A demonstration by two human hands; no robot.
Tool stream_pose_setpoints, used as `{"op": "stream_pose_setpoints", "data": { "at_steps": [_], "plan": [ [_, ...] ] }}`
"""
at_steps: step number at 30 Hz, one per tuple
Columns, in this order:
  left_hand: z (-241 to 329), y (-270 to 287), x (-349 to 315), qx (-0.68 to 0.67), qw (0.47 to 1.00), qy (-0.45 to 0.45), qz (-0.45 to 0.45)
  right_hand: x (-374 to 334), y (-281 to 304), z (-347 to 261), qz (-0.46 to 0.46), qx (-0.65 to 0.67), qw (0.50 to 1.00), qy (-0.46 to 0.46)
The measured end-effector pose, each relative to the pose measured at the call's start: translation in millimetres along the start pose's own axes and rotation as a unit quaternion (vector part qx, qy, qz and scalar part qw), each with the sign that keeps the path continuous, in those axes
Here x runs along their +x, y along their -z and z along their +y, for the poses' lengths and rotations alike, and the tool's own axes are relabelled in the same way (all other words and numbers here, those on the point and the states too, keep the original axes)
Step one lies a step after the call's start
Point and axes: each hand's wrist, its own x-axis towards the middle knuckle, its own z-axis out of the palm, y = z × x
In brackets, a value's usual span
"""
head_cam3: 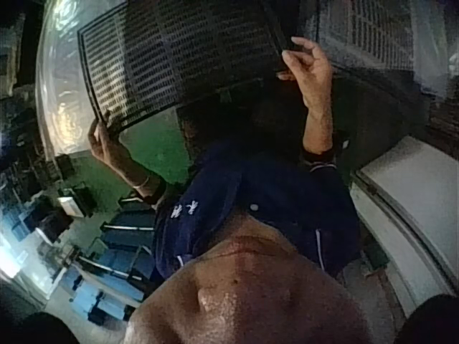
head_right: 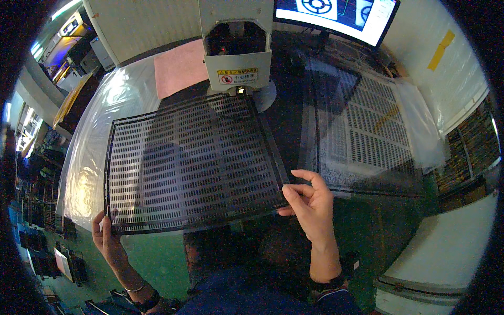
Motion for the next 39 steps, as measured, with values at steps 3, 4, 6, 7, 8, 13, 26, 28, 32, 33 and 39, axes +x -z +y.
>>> {"op": "stream_pose_setpoints", "data": {
  "at_steps": [3,4,6,7,8,13,26,28,32,33,39],
  "plan": [
    [1,-1,-1,0.000,1.000,0.001,0.007,0,0,-1,-0.002,0.000,1.000,-0.001],
    [1,0,-1,0.000,1.000,0.000,0.006,0,0,-1,-0.002,0.000,1.000,0.000],
    [1,1,-1,0.001,1.000,0.002,-0.009,0,0,-1,-0.001,-0.002,1.000,-0.001],
    [1,0,-1,0.001,1.000,0.001,-0.009,0,1,-1,0.001,-0.004,1.000,-0.001],
    [1,-2,-1,0.003,1.000,0.002,-0.005,0,1,-1,0.001,-0.004,1.000,-0.001],
    [1,-4,-2,-0.001,1.000,0.000,0.006,2,4,0,-0.002,-0.002,1.000,-0.008],
    [10,13,-7,0.040,0.998,0.044,0.002,-5,-3,-11,-0.038,-0.007,0.998,-0.046],
    [17,21,-15,0.078,0.995,0.058,-0.002,-10,10,-13,-0.154,0.030,0.980,-0.125],
    [31,67,-47,0.160,0.983,0.095,0.003,-30,16,-7,-0.336,0.087,0.928,-0.134],
    [32,68,-51,0.163,0.982,0.097,0.007,-33,18,-3,-0.340,0.088,0.926,-0.137],
    [23,27,-76,0.134,0.971,0.196,0.006,-48,39,8,-0.037,-0.097,0.994,-0.031]
  ]
}}
